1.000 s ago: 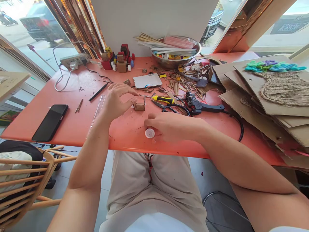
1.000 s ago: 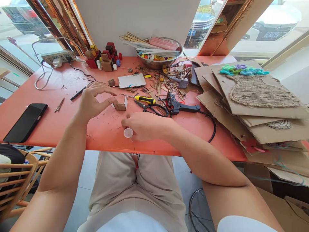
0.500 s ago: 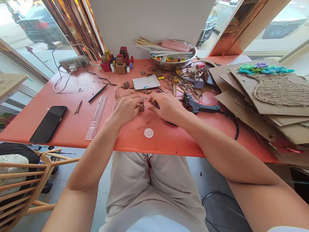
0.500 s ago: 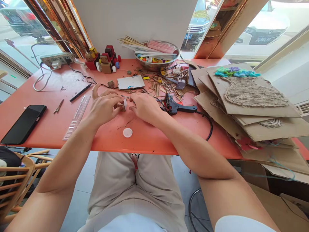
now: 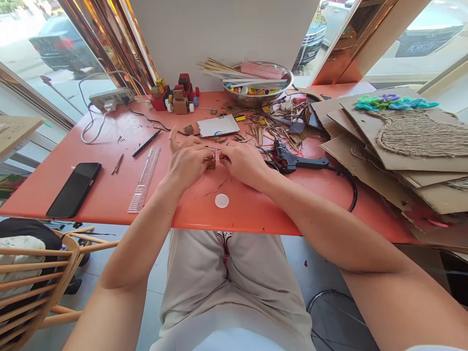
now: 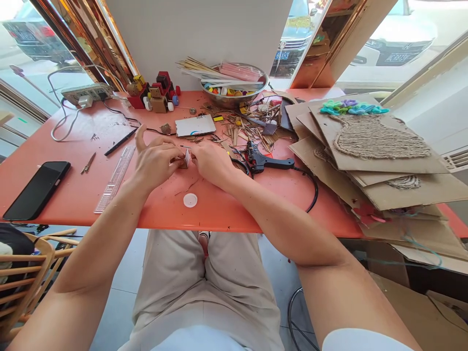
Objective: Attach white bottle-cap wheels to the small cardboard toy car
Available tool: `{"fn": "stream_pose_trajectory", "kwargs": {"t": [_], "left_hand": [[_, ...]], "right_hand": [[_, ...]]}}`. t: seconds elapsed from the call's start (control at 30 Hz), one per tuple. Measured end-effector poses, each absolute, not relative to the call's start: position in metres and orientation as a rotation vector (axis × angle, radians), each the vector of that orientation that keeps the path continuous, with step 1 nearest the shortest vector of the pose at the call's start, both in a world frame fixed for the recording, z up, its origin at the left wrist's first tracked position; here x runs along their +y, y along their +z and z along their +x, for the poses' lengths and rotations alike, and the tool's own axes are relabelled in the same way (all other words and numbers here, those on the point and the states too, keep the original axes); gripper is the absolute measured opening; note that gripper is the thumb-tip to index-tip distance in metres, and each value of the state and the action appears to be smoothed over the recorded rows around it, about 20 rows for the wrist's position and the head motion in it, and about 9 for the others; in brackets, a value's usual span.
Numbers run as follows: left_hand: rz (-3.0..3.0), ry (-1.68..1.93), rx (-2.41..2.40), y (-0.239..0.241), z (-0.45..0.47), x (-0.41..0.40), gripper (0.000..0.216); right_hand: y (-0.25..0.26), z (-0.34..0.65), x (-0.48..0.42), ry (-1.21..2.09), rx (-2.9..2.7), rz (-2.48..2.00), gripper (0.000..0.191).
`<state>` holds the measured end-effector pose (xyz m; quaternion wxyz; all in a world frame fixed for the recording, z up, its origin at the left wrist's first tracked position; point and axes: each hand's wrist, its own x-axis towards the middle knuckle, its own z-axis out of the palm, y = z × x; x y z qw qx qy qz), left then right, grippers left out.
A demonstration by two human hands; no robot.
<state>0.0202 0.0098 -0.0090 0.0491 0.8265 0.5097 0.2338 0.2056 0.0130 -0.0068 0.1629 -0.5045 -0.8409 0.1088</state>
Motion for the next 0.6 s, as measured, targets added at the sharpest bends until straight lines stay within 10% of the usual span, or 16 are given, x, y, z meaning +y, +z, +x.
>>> {"fn": "stream_pose_trajectory", "kwargs": {"t": [0.6], "left_hand": [[2.465,0.897,1.591,-0.001,0.014,0.004,0.029]], "right_hand": [[0.024,0.223,-0.009,0.684,-2.620,-1.225,0.007]]}}
